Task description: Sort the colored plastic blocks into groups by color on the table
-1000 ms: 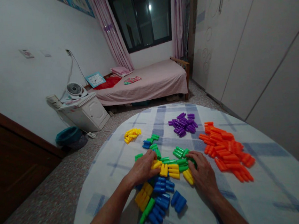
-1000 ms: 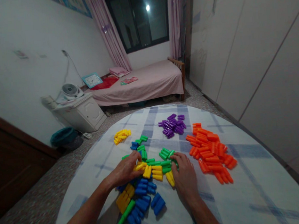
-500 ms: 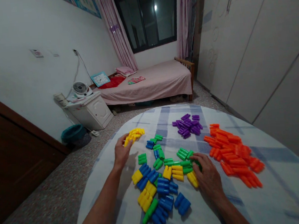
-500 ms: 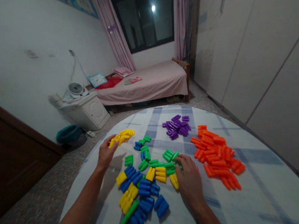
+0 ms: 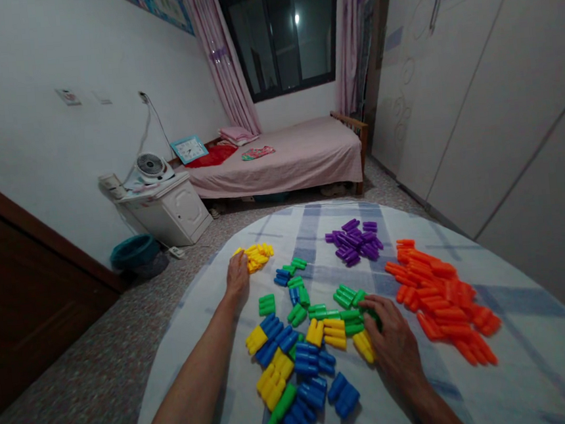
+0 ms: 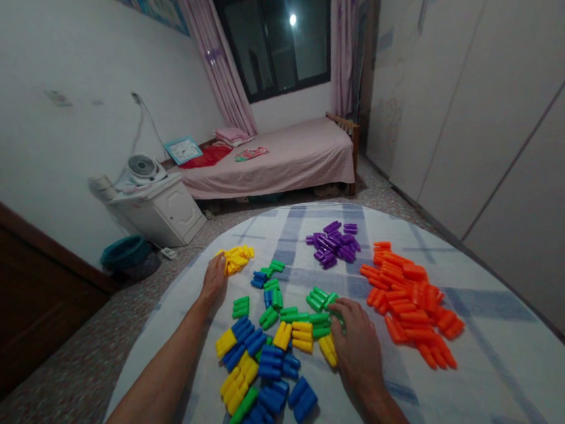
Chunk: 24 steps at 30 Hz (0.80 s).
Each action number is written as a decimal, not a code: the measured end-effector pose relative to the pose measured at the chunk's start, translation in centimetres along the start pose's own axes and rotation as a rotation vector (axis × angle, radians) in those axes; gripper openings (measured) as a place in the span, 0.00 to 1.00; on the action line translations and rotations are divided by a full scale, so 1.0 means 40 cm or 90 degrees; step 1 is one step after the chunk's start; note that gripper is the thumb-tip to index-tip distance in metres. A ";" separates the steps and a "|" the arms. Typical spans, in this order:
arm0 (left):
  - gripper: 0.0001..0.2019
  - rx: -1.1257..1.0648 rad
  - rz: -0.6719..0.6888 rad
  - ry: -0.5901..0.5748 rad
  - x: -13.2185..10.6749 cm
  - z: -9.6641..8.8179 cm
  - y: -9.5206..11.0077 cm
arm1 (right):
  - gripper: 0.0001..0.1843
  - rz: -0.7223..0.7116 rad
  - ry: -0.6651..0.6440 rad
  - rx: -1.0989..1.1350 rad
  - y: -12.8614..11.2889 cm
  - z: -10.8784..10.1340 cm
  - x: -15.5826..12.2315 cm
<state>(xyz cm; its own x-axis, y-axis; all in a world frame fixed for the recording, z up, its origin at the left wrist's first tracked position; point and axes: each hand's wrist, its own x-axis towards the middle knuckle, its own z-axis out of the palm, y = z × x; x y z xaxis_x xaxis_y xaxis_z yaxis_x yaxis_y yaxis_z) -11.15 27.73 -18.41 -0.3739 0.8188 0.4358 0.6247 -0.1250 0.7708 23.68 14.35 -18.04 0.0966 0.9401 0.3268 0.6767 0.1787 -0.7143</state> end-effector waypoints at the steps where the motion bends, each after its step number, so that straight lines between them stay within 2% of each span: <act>1: 0.21 0.000 0.007 -0.002 0.001 -0.004 0.007 | 0.14 0.000 0.002 0.000 -0.002 -0.001 -0.001; 6: 0.17 0.076 0.023 0.025 0.001 -0.041 0.064 | 0.13 -0.009 0.008 0.001 -0.016 -0.006 -0.004; 8: 0.16 0.126 0.054 -0.004 -0.026 -0.056 0.107 | 0.13 -0.013 0.006 0.000 -0.021 -0.008 -0.004; 10: 0.16 0.136 0.107 -0.085 -0.075 -0.073 0.166 | 0.13 -0.014 0.002 -0.001 -0.023 -0.009 -0.004; 14: 0.13 0.063 0.208 -0.396 -0.205 -0.105 0.298 | 0.13 -0.018 0.002 0.000 -0.019 -0.008 -0.003; 16: 0.12 0.051 0.257 -0.502 -0.260 -0.115 0.349 | 0.13 -0.022 0.008 0.000 -0.017 -0.006 -0.003; 19: 0.13 0.094 0.291 -0.549 -0.311 -0.112 0.390 | 0.13 -0.026 0.011 0.004 -0.017 -0.005 -0.002; 24: 0.14 0.236 0.303 -0.565 -0.345 -0.070 0.394 | 0.13 -0.032 0.014 0.005 -0.019 -0.006 0.001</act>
<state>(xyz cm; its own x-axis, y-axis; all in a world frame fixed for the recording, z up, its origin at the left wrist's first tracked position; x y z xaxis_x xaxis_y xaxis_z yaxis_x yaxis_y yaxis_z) 1.94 12.89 -10.98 0.5011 0.8642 0.0458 0.8001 -0.4828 0.3559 23.34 14.17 -17.33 0.0789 0.9234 0.3757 0.6749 0.2279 -0.7018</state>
